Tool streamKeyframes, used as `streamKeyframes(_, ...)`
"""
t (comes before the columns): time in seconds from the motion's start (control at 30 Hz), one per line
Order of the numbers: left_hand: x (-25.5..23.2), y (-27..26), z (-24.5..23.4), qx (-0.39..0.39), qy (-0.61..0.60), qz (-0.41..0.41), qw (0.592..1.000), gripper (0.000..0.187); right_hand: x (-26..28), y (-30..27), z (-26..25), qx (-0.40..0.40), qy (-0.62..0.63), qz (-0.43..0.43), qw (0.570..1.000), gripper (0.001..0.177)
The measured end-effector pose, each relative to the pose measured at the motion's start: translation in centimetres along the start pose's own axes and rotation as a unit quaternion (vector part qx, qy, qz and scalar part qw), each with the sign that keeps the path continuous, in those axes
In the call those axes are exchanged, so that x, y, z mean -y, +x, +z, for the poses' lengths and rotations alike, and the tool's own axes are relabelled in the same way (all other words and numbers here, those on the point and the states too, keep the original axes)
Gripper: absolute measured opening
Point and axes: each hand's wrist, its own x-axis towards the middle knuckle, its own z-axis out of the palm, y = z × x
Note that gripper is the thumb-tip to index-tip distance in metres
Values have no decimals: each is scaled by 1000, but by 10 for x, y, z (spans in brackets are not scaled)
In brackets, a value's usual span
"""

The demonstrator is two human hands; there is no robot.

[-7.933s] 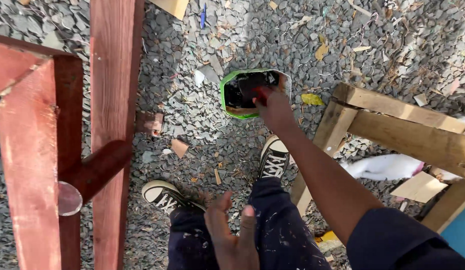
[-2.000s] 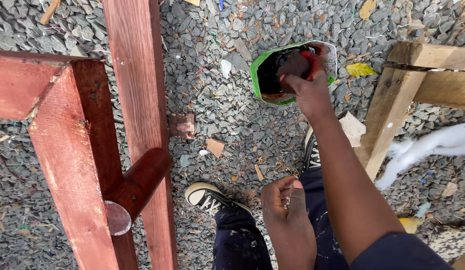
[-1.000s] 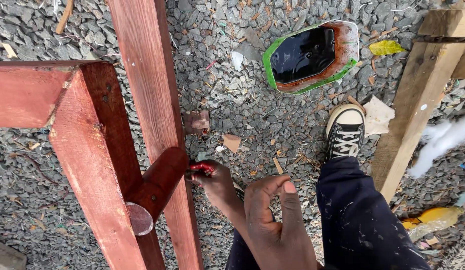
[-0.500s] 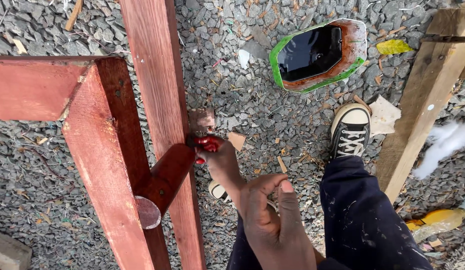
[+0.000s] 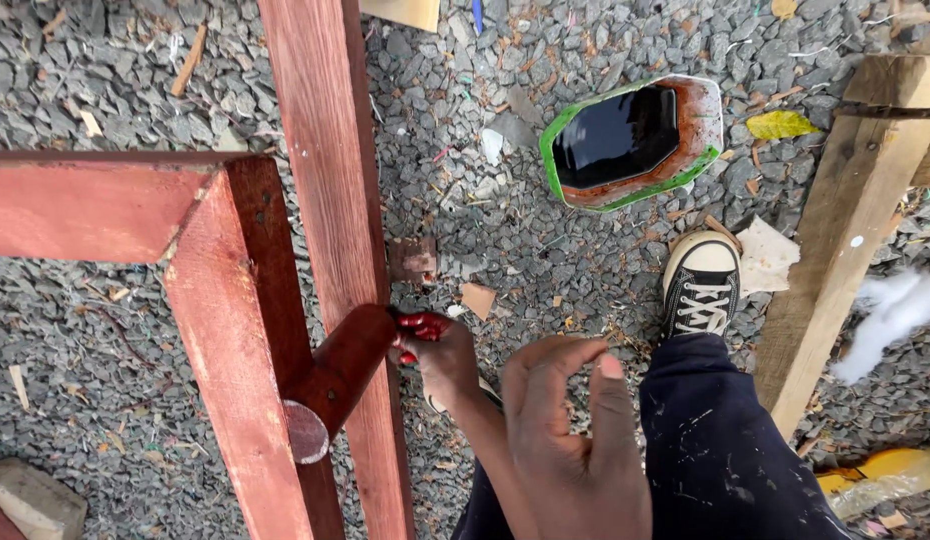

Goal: Staining a wooden frame using a sponge and dark wood stain

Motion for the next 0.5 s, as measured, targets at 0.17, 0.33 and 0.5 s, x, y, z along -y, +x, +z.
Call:
streamKeyframes(0.17, 8, 12, -26, -86, 43, 40, 995, 22, 111, 95, 43, 78, 42, -175, 981, 28)
streamKeyframes(0.33, 14, 0, -32, -110, 44, 46, 992, 15, 100, 63, 29, 76, -131, -241, 959, 27)
streamKeyframes(0.5, 40, -16, -32, -12, 13, 78, 997, 29, 1, 39, -23, 140, -94, -172, 971, 24)
